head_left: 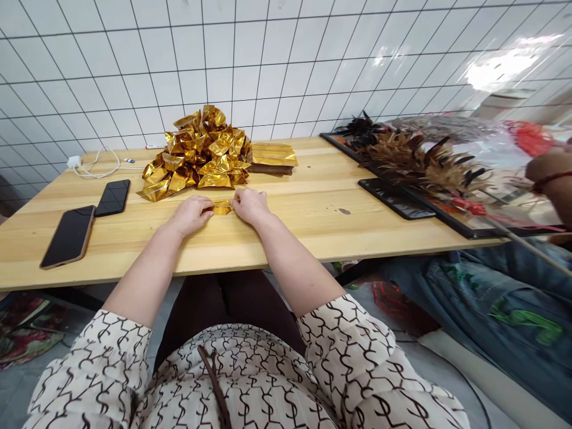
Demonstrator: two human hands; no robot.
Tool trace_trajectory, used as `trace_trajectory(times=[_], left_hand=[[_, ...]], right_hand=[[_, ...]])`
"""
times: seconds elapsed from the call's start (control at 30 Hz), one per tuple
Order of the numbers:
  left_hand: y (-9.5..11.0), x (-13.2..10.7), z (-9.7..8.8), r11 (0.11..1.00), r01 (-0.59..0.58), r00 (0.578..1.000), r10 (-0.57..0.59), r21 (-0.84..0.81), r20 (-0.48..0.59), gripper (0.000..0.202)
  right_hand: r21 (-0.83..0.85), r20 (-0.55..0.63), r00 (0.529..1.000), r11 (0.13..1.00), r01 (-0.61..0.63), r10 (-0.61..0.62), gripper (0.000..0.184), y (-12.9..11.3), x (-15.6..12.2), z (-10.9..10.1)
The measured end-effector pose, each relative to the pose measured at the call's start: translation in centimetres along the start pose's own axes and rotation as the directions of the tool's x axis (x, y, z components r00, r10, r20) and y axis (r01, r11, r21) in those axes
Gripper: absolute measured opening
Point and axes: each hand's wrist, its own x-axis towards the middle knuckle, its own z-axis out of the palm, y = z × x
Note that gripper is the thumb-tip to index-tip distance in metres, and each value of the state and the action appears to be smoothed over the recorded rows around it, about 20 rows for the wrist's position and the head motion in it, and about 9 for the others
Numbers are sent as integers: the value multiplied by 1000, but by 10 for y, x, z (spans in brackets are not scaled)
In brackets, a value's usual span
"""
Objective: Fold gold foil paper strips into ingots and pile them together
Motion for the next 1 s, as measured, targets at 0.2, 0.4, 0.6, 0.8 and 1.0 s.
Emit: trace_trajectory(times=[0.2, 0.4, 0.6, 0.8, 1.0], left_hand=[[4, 1, -2, 1000, 1, 999, -2, 16, 35, 28], [3, 0, 0, 999, -32, 999, 32, -6, 19, 27], [-1, 1, 0, 999, -41, 999, 41, -9, 30, 28], [-7, -2, -6, 997, 57, 998, -56, -46, 27, 25], [-12, -6, -14, 981, 142, 990, -140, -134, 30, 23]], right_hand=[[-87, -74, 981, 982, 170, -177, 34, -5, -7, 3], [-108, 19, 946, 940, 325, -324, 39, -14, -11, 6], [-84, 62, 949, 946, 314, -310, 39, -10, -10, 1], [-14, 106, 954, 959, 283, -280, 32, 4, -7, -6], [11, 117, 965, 972, 236, -235, 25, 16, -4, -11]])
